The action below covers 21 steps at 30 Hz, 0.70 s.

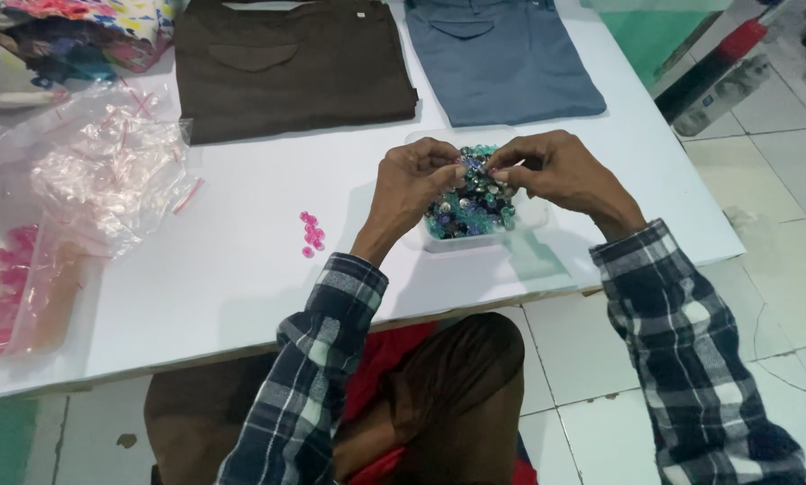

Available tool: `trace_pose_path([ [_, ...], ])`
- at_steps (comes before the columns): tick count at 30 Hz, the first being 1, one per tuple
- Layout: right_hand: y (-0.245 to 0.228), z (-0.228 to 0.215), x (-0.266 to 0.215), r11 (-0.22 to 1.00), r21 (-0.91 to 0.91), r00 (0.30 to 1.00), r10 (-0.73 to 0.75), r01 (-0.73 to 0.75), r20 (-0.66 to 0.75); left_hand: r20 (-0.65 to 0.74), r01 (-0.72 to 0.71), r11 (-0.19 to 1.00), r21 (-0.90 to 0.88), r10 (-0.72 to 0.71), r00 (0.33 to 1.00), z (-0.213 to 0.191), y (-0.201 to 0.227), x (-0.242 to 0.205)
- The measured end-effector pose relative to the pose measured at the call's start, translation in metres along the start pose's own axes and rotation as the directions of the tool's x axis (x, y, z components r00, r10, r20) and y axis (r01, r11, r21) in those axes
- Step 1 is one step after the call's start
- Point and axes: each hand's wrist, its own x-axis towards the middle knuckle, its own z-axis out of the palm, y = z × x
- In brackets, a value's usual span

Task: Sorting small colorful buttons from a plastic container onto a table surface

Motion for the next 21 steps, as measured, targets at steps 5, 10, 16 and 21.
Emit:
trace_pose_path([
  [5, 0.017, 0.009, -0.001, 0.966, 0.236, 0.99, -0.078, 0.105, -0.118, -0.065, 0.022, 0.984, -0.178, -0.034, 0.997, 0.0, 0.017, 0.004],
  [10, 0.028, 0.021, 0.008, 0.911, 0.37, 0.972, -0.112, 0.184, -0.209, -0.026, 0.057, 0.977, -0.206, -0.063, 0.998, 0.002, 0.009, 0.005],
  [16, 0.037, 0.036, 0.012, 0.933, 0.26, 0.957, -0.195, 0.248, -0.215, 0.027, 0.067, 0.966, -0.25, -0.062, 0.998, 0.01, 0.003, 0.003],
  [21, 0.019, 0.049, 0.005, 0.941, 0.059, 0.905, -0.301, 0.333, -0.301, 0.012, 0.085, 0.983, -0.164, -0.084, 0.996, 0.005, -0.014, 0.007],
])
